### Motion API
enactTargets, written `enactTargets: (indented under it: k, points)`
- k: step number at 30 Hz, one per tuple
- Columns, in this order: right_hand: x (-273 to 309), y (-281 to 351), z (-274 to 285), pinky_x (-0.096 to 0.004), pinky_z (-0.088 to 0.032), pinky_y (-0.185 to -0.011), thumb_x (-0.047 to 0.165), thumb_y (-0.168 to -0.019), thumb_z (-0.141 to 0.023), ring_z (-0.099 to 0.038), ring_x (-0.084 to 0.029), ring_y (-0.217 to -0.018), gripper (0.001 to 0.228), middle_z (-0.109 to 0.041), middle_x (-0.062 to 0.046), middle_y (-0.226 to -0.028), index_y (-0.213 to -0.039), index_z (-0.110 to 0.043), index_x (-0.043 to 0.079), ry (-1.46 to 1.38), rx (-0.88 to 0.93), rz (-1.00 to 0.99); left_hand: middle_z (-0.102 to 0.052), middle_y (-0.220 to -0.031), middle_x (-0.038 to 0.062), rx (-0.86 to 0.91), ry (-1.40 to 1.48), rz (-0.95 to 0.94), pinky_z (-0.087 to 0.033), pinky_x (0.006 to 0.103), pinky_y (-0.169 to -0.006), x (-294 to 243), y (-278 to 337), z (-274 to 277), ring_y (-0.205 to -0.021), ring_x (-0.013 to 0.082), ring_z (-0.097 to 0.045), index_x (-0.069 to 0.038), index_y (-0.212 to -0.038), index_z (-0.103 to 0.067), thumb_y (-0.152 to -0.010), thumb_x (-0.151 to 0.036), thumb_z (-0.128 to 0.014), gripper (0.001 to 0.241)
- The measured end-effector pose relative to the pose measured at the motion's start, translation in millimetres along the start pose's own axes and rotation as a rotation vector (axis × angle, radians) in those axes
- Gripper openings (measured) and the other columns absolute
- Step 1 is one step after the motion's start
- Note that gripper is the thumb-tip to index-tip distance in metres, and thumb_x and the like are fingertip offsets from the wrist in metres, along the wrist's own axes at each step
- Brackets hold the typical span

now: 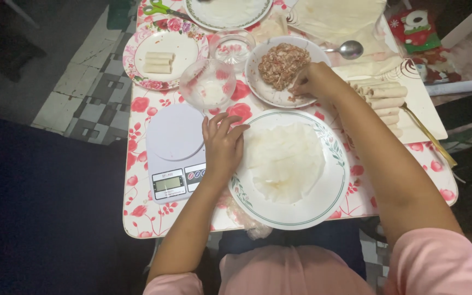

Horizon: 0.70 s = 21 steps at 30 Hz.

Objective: Rolling spring rolls by placing meat filling on wrappers and folding them into cylinders

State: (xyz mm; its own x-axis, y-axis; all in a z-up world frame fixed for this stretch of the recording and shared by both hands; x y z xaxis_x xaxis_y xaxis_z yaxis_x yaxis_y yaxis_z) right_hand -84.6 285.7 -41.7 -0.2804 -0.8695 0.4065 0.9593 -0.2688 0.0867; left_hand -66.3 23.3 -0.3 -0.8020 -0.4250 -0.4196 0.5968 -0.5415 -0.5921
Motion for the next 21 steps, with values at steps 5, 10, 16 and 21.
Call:
enactTargets:
  k: [5,10,16,21]
  points:
    - [22,22,21,-0.045,-0.043,-0.080,0.012,-0.073,-0.061,-0.056,-0.040,-0.088,0.013,-0.064,-0.019,-0.085,-0.084,-0.068,0.010,0.007,0.104,-0.049,-0.055,-0.093,-0.003,-0.003,-0.007,0.014,-0.021,0.0516,-0.094,-1,-2,3,-0.104,0.0214,-0.042,-0.018,-0.080,-0.064,-0.072,-0.005,-0.058,0.016]
    - [-14,-9,-9,-0.042,-0.047,-0.074,0.010,-0.069,-0.062,-0.059,-0.036,-0.082,0.014,-0.064,-0.014,-0.079,-0.080,-0.068,0.016,0.057,0.062,0.009,-0.055,-0.093,-0.003,-0.005,-0.017,0.021,-0.022,0.0518,-0.094,0,-2,3,-0.104,0.0217,-0.042,-0.018,-0.080,-0.064,-0.072,-0.005,-0.058,0.016]
    - [-18,-21,-11,-0.042,-0.048,-0.070,0.010,-0.064,-0.064,-0.061,-0.035,-0.074,0.015,-0.063,-0.013,-0.072,-0.077,-0.068,0.016,0.153,-0.011,0.036,-0.055,-0.093,-0.002,0.008,-0.018,0.034,-0.021,0.0529,-0.094,0,-3,5,-0.103,0.0223,-0.043,-0.017,-0.080,-0.064,-0.072,-0.005,-0.060,0.015]
    - [11,0,14,-0.045,-0.044,-0.078,0.014,-0.071,-0.059,-0.057,-0.036,-0.087,0.021,-0.063,-0.015,-0.087,-0.090,-0.066,0.012,-0.018,0.058,0.029,-0.054,-0.094,-0.002,0.012,-0.035,0.029,-0.021,0.0515,-0.094,0,-3,5,-0.104,0.0221,-0.042,-0.017,-0.080,-0.064,-0.071,-0.007,-0.060,0.014]
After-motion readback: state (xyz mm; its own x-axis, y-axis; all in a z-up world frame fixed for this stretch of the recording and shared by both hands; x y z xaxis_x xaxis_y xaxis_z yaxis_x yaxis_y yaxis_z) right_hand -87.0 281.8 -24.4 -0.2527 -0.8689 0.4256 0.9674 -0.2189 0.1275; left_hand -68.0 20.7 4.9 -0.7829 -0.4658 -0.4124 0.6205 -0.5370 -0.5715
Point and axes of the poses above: each hand's wrist, its own y-axis away from the middle knuckle, its own z-axis out of the back of the hand, x = y × z, the point moved 7 cm from there along -y, towards the middle knuckle
